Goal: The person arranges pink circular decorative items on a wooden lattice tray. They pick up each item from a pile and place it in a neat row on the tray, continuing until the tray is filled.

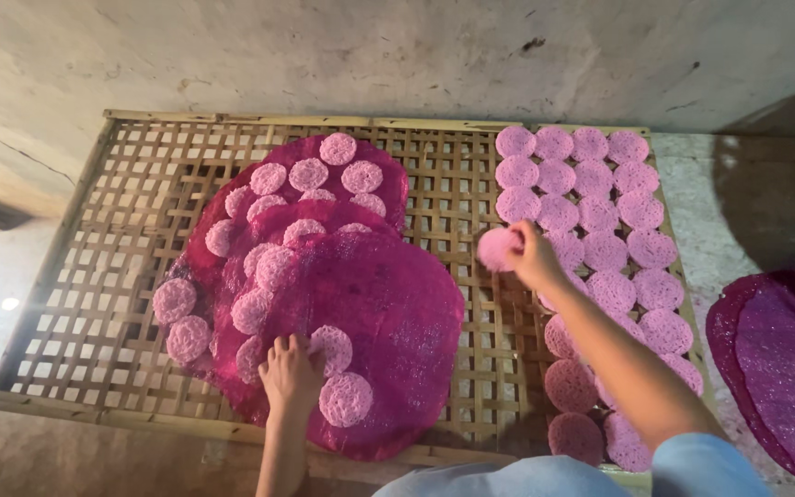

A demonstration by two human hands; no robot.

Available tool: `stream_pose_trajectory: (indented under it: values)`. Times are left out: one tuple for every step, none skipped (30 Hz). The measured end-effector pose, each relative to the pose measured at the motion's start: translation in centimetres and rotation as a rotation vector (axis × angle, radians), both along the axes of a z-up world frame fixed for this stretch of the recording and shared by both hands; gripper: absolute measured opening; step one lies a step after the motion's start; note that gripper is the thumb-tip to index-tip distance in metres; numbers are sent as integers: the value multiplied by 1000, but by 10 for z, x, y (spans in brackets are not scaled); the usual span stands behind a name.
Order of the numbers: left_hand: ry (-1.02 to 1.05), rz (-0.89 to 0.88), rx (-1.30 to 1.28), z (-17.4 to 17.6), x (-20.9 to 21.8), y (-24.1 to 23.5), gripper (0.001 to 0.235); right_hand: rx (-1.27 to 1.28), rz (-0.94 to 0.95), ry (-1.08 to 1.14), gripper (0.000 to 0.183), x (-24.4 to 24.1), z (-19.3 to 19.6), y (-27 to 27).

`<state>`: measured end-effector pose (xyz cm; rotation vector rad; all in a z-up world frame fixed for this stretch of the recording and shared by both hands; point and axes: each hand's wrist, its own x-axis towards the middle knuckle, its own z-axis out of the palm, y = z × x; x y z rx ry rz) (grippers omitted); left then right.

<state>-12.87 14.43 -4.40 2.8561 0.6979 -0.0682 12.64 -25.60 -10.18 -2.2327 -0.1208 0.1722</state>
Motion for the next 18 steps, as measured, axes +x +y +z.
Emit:
stream_pose_trajectory:
  values:
    - [-9, -8, -1, -2, -2, 0, 35, -36, 17, -110, 37, 5, -5, -7]
    - [-24, -23, -61, -4, 0, -1, 33, -72, 29, -221, 38, 14, -7, -17]
    - [-38, -39, -121, -5, 0, -2, 31, -109, 41, -333, 39, 17, -11, -23]
    - [-56, -53, -182, -6, 1, -2, 29, -155, 29, -302, 39, 23, -12, -27]
    - [-104, -42, -232, -7, 3, -3, 31, -201, 16, -271, 39, 28, -11, -31]
    - [-149, -31, -284, -7, 2, -5, 32, -247, 5, -237, 40, 28, -9, -30]
    - [-195, -19, -335, -8, 3, -6, 34, -297, 23, -325, 44, 29, -4, -30]
    - [-197, -12, -363, -7, 3, -7, 32, -346, 39, -410, 48, 23, 0, -26]
    - [-199, -5, -391, -6, 4, -10, 31, -395, 56, -495, 52, 15, 7, -20]
    - [-199, 0, -418, -3, 6, -13, 30, -455, 25, -635, 54, 3, 14, -12]
    - [-170, 23, -482, 1, 8, -18, 31, -515, -7, -776, 57, -14, 21, 0]
    - [-147, 45, -549, 5, 13, -30, 32, -577, -39, -922, 59, -26, 32, 8]
    - [-124, 68, -615, 11, 19, -43, 33, -113, 57, -609, 56, -48, 38, 22]
    - [-119, 52, -649, 16, 22, -58, 31, 47, 137, -167, 31, -72, 42, 36]
    - [-114, 37, -682, 21, 26, -77, 30, 311, 368, 83, 32, -96, 44, 48]
    - [-124, 150, -1043, 27, 29, -98, 24, 367, 470, 385, 52, -122, 44, 58]
    - [-132, 267, -1402, 33, 31, -120, 35, 717, 354, 711, 56, -136, 44, 68]
    - [-235, -52, -1086, 39, 32, -138, 36, 1066, 214, 1031, 61, -149, 43, 73]
